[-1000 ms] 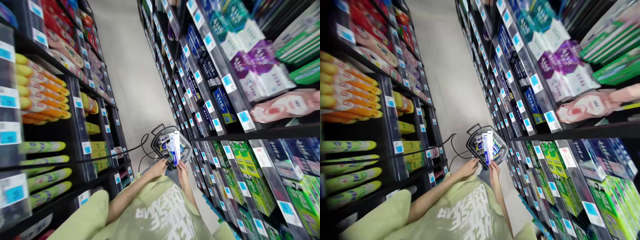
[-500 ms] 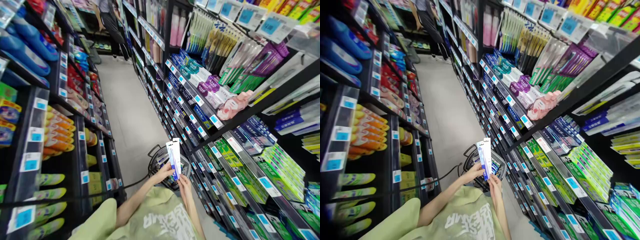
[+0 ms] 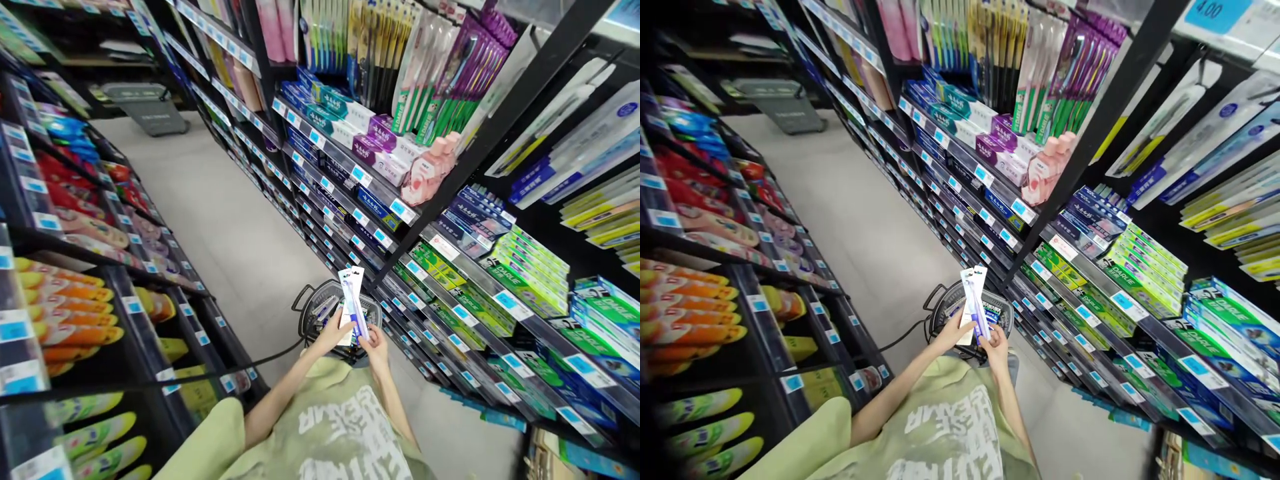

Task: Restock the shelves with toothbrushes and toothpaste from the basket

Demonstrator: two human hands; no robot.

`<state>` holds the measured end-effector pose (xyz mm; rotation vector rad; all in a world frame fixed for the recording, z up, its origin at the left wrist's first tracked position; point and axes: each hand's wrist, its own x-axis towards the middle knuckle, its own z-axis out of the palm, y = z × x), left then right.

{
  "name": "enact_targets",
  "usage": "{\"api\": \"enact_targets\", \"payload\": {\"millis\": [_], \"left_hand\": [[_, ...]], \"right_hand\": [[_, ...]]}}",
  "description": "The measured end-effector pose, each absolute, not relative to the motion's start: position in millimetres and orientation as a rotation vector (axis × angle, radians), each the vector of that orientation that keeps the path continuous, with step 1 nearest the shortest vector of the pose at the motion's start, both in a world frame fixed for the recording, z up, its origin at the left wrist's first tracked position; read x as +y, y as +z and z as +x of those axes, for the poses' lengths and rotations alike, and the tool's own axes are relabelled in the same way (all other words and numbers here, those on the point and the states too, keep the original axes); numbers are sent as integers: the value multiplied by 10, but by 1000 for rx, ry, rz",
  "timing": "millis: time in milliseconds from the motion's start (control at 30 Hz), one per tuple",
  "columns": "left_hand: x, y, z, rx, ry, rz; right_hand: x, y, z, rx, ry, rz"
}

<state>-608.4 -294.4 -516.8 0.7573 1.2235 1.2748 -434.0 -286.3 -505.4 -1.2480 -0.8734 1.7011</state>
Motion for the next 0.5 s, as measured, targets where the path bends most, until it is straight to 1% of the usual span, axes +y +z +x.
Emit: {"api": "enact_targets", "payload": {"millis": [200,300,500], "left_hand": [[-3105,-5072,-6197,1131,1300,519],[-3125,-5046,-6240,1107,1305,496],[-3120,-5063,-6319,1230,1331,549]], "right_hand": [[-2756,-5058,-4260,-1014,1821,-1180],[-2742,-5064,-4294,-972,1869,-1118],[-2800,-5078,-4462,-823,1809,-1180]]}}
